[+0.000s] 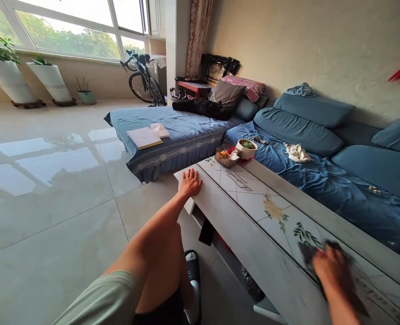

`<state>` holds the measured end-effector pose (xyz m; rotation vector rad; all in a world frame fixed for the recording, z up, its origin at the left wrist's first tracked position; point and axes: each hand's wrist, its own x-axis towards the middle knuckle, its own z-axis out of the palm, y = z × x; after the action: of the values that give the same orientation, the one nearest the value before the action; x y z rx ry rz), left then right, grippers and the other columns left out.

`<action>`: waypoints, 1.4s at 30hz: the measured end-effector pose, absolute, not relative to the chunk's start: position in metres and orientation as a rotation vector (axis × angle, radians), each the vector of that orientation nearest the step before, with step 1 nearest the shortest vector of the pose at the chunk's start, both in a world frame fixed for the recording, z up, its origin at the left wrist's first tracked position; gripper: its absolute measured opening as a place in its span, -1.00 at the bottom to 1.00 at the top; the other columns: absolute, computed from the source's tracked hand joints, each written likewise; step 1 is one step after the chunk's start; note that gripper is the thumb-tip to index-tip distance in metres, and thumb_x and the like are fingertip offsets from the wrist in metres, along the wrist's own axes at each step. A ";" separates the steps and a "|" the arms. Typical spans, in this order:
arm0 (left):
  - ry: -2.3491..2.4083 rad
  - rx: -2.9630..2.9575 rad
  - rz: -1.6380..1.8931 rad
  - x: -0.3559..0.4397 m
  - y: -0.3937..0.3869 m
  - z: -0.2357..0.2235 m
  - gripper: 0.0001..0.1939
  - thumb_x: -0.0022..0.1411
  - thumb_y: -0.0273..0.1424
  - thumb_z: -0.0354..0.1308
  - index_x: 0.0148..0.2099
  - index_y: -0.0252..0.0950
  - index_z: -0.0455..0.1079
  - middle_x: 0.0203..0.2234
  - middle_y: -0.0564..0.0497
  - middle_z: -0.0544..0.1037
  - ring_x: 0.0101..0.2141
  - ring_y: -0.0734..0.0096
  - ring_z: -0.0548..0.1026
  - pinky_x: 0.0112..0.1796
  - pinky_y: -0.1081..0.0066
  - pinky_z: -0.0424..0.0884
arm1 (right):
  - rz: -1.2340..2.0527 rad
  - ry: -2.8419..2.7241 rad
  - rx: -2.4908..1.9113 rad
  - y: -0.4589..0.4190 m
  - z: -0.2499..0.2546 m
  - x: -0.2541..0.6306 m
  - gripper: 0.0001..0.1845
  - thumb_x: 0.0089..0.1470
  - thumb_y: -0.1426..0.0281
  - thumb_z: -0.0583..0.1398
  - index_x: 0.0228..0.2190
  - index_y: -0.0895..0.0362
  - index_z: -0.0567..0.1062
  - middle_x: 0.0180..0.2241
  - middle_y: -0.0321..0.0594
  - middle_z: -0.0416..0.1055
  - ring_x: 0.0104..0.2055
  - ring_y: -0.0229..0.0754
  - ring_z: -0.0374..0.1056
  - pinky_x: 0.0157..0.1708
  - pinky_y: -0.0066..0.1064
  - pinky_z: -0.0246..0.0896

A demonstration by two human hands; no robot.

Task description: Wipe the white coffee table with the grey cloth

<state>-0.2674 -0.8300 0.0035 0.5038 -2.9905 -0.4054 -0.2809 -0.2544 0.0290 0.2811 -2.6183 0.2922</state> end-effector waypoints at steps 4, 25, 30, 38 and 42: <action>-2.997 0.494 -0.392 -0.261 -0.830 0.019 -0.25 0.68 -0.10 -0.18 0.69 -0.39 0.07 0.67 -0.34 0.03 0.65 -0.12 -0.06 0.58 -0.12 -0.18 | 0.413 -2.695 0.599 -0.430 0.000 -0.286 -0.09 0.51 0.02 -0.26 0.22 0.38 0.61 0.27 0.43 0.48 0.33 0.43 0.44 0.26 0.18 0.45; -2.890 0.910 -0.609 -0.314 -0.894 0.030 -0.34 0.67 -0.20 -0.22 0.12 -0.35 0.73 0.07 -0.34 0.75 0.10 -0.08 0.70 0.11 0.20 0.52 | 0.403 -2.785 0.140 -0.351 0.021 -0.349 -0.06 0.33 0.07 -0.18 0.18 0.58 0.57 0.11 0.69 0.46 0.24 0.66 0.43 0.20 0.50 0.39; -2.894 0.950 -0.586 -0.309 -0.893 0.038 -0.38 0.63 -0.26 -0.19 0.10 -0.33 0.74 0.09 -0.33 0.75 0.12 -0.05 0.70 0.08 0.23 0.53 | 0.501 -2.816 0.862 -0.567 0.002 -0.318 -0.33 0.48 0.25 -0.01 0.39 0.32 0.50 0.50 0.15 0.30 0.55 0.23 0.19 0.56 0.11 0.16; -2.881 0.968 -0.540 -0.306 -0.894 0.032 -0.44 0.60 -0.29 -0.17 0.07 -0.29 0.70 0.02 -0.31 0.76 0.06 -0.07 0.72 0.01 0.22 0.53 | 0.613 -2.730 1.178 -0.449 -0.032 -0.219 -0.40 0.62 0.18 0.04 0.56 -0.18 0.31 0.58 -0.32 0.17 0.59 0.10 0.17 0.48 0.15 0.40; -2.866 0.994 -0.557 -0.309 -0.894 0.024 -0.50 0.60 -0.29 -0.15 0.05 -0.28 0.66 -0.01 -0.29 0.77 0.03 -0.08 0.73 -0.03 0.22 0.51 | 0.550 -2.707 0.815 -0.382 -0.041 -0.289 -0.33 0.60 -0.01 0.00 0.53 -0.05 0.36 0.56 -0.17 0.23 0.58 0.19 0.19 0.47 0.20 0.38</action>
<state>-0.3085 -0.8940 0.0245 0.9942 -2.8664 -0.5568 -0.2893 -0.3818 -0.0410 0.8151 -2.7070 0.5499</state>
